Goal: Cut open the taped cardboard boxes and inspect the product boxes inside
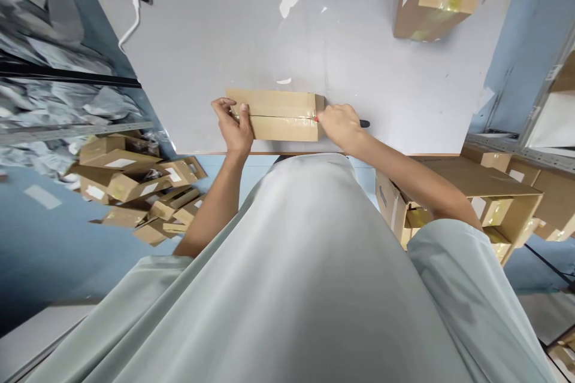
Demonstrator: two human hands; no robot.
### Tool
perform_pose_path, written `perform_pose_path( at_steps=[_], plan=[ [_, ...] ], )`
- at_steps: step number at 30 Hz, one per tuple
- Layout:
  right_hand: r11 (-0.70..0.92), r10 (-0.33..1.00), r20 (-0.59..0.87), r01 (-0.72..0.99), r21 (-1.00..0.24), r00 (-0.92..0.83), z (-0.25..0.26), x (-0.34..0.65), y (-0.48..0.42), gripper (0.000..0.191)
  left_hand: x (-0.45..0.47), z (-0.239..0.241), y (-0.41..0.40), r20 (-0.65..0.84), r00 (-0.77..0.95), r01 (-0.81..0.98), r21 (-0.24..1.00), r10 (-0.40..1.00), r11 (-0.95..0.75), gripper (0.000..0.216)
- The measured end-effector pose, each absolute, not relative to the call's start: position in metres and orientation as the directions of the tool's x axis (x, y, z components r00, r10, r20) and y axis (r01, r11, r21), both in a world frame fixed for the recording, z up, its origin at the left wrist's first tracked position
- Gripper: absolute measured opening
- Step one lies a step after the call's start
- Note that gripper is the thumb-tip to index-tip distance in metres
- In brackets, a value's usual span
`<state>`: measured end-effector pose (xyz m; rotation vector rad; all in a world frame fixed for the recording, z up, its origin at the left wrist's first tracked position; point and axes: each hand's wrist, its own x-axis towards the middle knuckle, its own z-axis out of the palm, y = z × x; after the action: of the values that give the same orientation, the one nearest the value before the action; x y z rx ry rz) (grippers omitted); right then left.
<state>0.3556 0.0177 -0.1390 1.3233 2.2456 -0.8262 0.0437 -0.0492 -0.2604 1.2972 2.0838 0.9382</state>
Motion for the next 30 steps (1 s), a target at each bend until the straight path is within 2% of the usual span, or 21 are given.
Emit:
perform_pose_path(
  at_steps=[3, 7, 10, 13, 16, 18, 20, 24, 28, 30],
  plan=[
    [0.337, 0.693, -0.587, 0.908, -0.25, -0.419, -0.162, 0.379, 0.016, 0.031, 0.045, -0.261, -0.049, -0.048, -0.409, 0.552, 0.783, 0.911, 0.289, 0.058],
    [0.272, 0.658, -0.709, 0.958, -0.09, -0.254, -0.19, 0.418, 0.012, 0.038, 0.045, -0.262, -0.049, -0.049, -0.408, 0.546, 0.787, 0.912, 0.287, 0.057],
    [0.187, 0.649, -0.74, 0.98, -0.066, -0.174, -0.192, 0.44, 0.003, 0.038, 0.045, -0.263, -0.05, -0.047, -0.412, 0.55, 0.784, 0.91, 0.289, 0.056],
    [0.075, 0.723, -0.672, 0.986, -0.151, -0.158, -0.188, 0.444, -0.01, 0.041, 0.044, -0.264, -0.05, -0.034, -0.404, 0.551, 0.789, 0.914, 0.273, 0.055],
    [-0.125, 0.787, -0.602, 0.922, -0.367, -0.133, -0.2, 0.429, -0.023, 0.041, 0.042, -0.265, -0.051, -0.018, -0.384, 0.557, 0.793, 0.923, 0.247, 0.057],
    [-0.304, 0.801, -0.593, 0.794, -0.527, -0.087, -0.218, 0.414, -0.03, 0.042, 0.04, -0.266, -0.052, -0.007, -0.379, 0.566, 0.789, 0.925, 0.238, 0.06],
    [-0.482, 0.785, -0.619, 0.621, -0.618, -0.007, -0.241, 0.399, -0.035, 0.046, 0.037, -0.266, -0.053, -0.012, -0.374, 0.564, 0.791, 0.927, 0.237, 0.061],
    [-0.668, 0.723, -0.679, 0.385, -0.637, 0.129, -0.27, 0.37, -0.044, 0.052, 0.022, -0.269, -0.053, -0.045, -0.353, 0.513, 0.826, 0.935, 0.234, 0.064],
    [-0.689, 0.716, -0.691, 0.258, -0.678, 0.096, -0.259, 0.334, -0.045, 0.055, -0.007, -0.273, -0.052, -0.066, -0.351, 0.495, 0.834, 0.934, 0.245, 0.065],
    [-0.668, 0.736, -0.673, 0.249, -0.701, 0.077, -0.242, 0.315, -0.046, 0.053, -0.023, -0.275, -0.052, -0.046, -0.369, 0.523, 0.815, 0.928, 0.248, 0.066]
  ],
)
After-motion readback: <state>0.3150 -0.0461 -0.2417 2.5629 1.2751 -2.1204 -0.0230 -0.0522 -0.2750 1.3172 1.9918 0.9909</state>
